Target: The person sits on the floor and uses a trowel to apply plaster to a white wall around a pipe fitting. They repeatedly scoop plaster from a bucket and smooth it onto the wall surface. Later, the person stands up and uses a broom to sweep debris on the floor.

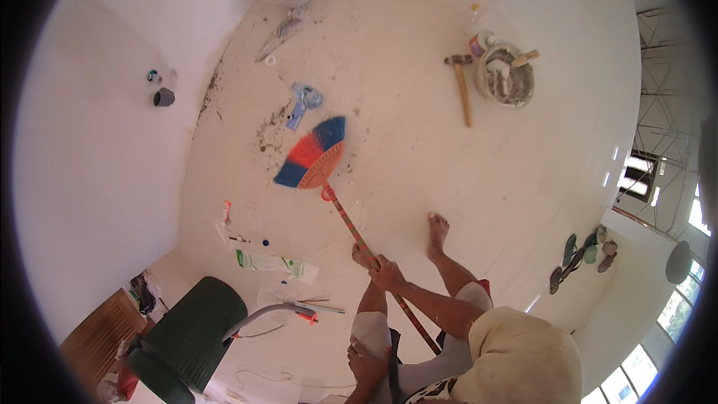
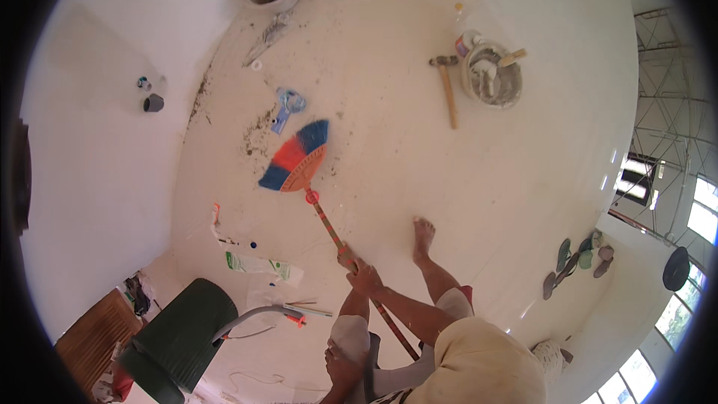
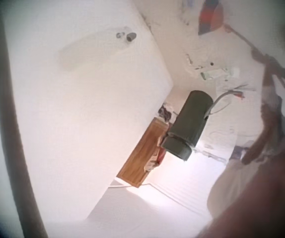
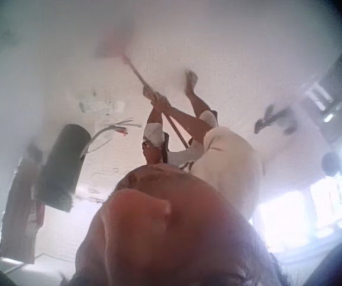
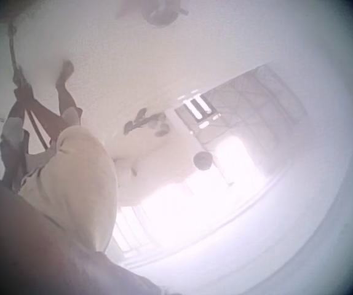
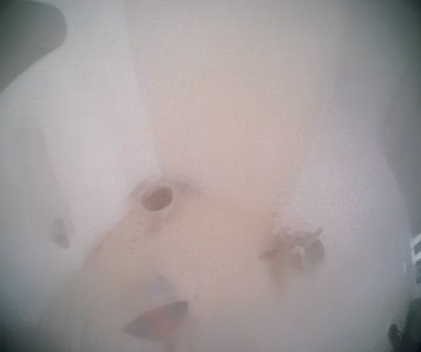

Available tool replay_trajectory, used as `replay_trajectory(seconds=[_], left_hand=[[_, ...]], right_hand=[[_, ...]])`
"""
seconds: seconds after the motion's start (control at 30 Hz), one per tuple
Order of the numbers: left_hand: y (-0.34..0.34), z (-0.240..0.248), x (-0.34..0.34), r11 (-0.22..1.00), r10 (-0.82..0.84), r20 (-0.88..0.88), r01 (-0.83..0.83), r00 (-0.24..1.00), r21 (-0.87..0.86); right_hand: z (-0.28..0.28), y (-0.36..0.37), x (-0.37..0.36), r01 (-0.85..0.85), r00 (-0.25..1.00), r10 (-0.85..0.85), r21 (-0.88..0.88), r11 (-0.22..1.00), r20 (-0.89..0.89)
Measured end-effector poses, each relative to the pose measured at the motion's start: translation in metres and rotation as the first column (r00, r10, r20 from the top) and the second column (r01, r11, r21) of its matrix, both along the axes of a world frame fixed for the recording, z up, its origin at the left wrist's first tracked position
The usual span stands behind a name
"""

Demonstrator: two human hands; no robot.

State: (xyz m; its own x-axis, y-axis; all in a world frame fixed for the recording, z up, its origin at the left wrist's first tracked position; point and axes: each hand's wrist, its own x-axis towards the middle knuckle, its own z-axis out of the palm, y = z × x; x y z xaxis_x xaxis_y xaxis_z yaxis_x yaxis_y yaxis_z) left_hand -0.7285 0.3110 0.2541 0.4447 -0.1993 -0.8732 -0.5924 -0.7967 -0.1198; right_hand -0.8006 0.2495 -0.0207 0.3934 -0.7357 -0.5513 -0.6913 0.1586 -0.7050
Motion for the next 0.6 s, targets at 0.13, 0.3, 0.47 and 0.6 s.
replay_trajectory(seconds=[0.13,0.3,0.47,0.6], left_hand=[[0.002,0.003,-0.019,0.998,-0.036,-0.005,0.036,0.999,0.044],[0.002,-0.03,-0.01,0.991,-0.052,-0.15,0.07,0.987,0.112],[-0.071,-0.004,-0.029,0.929,-0.188,-0.109,0.14,0.976,-0.343],[-0.204,0.093,-0.085,0.542,0.279,-0.721,-0.724,0.635,-0.428]], right_hand=[[0.108,-0.08,-0.023,0.227,0.972,-0.233,0.164,0.96,0.016],[0.243,-0.201,-0.024,0.372,0.879,-0.41,0.19,0.909,0.244],[0.324,-0.312,-0.039,0.321,0.879,-0.295,-0.008,0.947,0.374],[0.367,-0.399,-0.036,0.328,0.887,-0.264,-0.114,0.938,0.38]])
